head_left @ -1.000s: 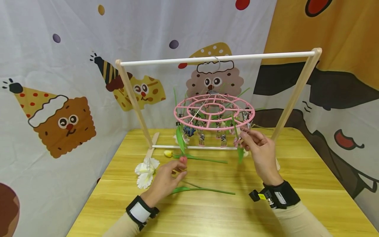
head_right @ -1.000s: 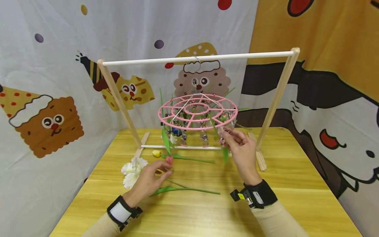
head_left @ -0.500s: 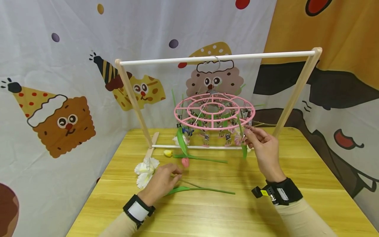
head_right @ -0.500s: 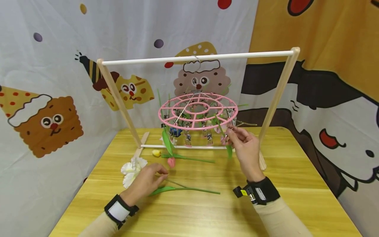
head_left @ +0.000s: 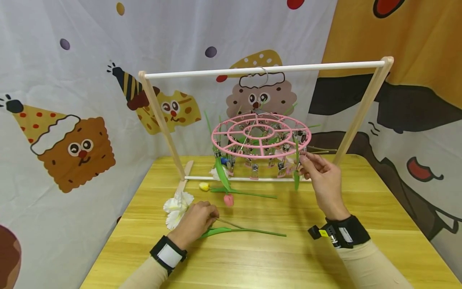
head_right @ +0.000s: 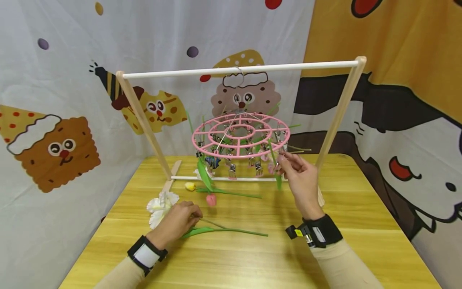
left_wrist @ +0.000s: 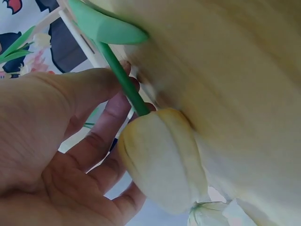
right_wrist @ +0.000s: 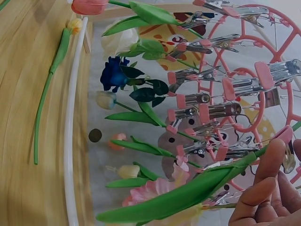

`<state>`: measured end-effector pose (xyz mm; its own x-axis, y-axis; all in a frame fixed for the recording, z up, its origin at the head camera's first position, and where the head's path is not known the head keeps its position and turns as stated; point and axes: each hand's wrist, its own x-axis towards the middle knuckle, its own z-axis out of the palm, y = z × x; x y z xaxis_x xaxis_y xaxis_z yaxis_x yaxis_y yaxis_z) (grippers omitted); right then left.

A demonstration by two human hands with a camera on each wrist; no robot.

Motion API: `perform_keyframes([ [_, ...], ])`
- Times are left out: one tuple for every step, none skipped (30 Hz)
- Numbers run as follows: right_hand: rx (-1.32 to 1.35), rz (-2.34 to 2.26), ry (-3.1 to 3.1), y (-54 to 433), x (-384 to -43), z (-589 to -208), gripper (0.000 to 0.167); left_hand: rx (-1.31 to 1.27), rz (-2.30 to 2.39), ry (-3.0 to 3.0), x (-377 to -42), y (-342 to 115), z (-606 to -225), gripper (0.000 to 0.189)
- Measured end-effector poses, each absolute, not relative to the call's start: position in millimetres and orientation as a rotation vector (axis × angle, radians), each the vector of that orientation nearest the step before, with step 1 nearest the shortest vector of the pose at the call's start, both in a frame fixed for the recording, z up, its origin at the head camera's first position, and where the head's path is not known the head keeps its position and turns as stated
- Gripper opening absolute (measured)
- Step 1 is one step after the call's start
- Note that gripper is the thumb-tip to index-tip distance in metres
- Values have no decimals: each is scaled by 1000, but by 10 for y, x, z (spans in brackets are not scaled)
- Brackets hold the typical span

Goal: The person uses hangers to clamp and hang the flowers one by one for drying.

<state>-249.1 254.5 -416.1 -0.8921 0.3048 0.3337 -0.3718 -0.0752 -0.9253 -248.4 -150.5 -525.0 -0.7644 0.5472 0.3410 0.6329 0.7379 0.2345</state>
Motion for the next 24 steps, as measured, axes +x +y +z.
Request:
perform_keyframes([
  [73, 2012, -1763, 2549, -2490, -4162, 37, -937, -489, -2680, -2491, -1512, -5256, 16],
  [76, 2011, -1765, 2552, -2489, -4165, 38, -942, -483, -2671, -2498, -1518, -5262, 17],
  [76, 2008, -1766, 2554, -2487, -4169, 38, -949, -477, -2662, -2504, -1523, -5267, 17],
  [77, 2005, -1769, 2557, -2483, -4173, 39, -955, -477, -2655, -2507, -1528, -5268, 16],
  [75, 2001, -1773, 2559, -2478, -4177, 40, -964, -475, -2645, -2510, -1532, -5269, 16],
  [71, 1998, -1776, 2561, -2472, -4182, 40, -969, -476, -2639, -2511, -1536, -5269, 16],
  [67, 1992, -1782, 2563, -2464, -4188, 40, -973, -477, -2634, -2510, -1539, -5269, 16],
  [60, 1983, -1788, 2564, -2455, -4195, 40, -971, -481, -2631, -2509, -1541, -5269, 16],
  [46, 1970, -1795, 2564, -2443, -4202, 39, -970, -485, -2625, -2508, -1538, -5268, 16],
  [34, 1960, -1801, 2564, -2430, -4209, 39, -967, -488, -2621, -2506, -1536, -5267, 15],
  [22, 1941, -1813, 2566, -2416, -4217, 39, -963, -492, -2615, -2506, -1533, -5265, 15],
  [14, 1924, -1823, 2566, -2401, -4227, 38, -957, -501, -2613, -2503, -1530, -5261, 15],
  [6, 1902, -1835, 2567, -2387, -4239, 38, -953, -506, -2606, -2502, -1527, -5258, 15],
  [0, 1884, -1842, 2568, -2372, -4250, 37, -952, -512, -2601, -2500, -1525, -5253, 15],
  [-6, 1871, -1844, 2567, -2354, -4261, 36, -949, -519, -2594, -2497, -1522, -5246, 14],
  [-6, 1857, -1849, 2566, -2336, -4273, 36, -948, -526, -2590, -2496, -1523, -5241, 14],
  [-7, 1835, -1857, 2564, -2315, -4284, 35, -946, -534, -2585, -2494, -1522, -5237, 14],
  [-8, 1818, -1860, 2559, -2294, -4296, 34, -944, -539, -2581, -2493, -1523, -5235, 14],
  [-10, 1794, -1866, 2555, -2274, -4306, 34, -940, -541, -2578, -2493, -1522, -5232, 13],
  [-11, 1773, -1871, 2549, -2251, -4315, 33, -938, -543, -2572, -2495, -1522, -5230, 13],
  [-12, 1743, -1881, 2545, -2229, -4324, 32, -935, -544, -2568, -2496, -1521, -5227, 13],
  [-12, 1712, -1891, 2542, -2208, -4336, 31, -934, -544, -2565, -2498, -1520, -5224, 12],
  [-13, 1684, -1899, 2539, -2189, -4347, 30, -934, -545, -2562, -2500, -1519, -5220, 11],
  [-13, 1665, -1904, 2536, -2173, -4358, 29, -933, -545, -2560, -2501, -1519, -5215, 10],
])
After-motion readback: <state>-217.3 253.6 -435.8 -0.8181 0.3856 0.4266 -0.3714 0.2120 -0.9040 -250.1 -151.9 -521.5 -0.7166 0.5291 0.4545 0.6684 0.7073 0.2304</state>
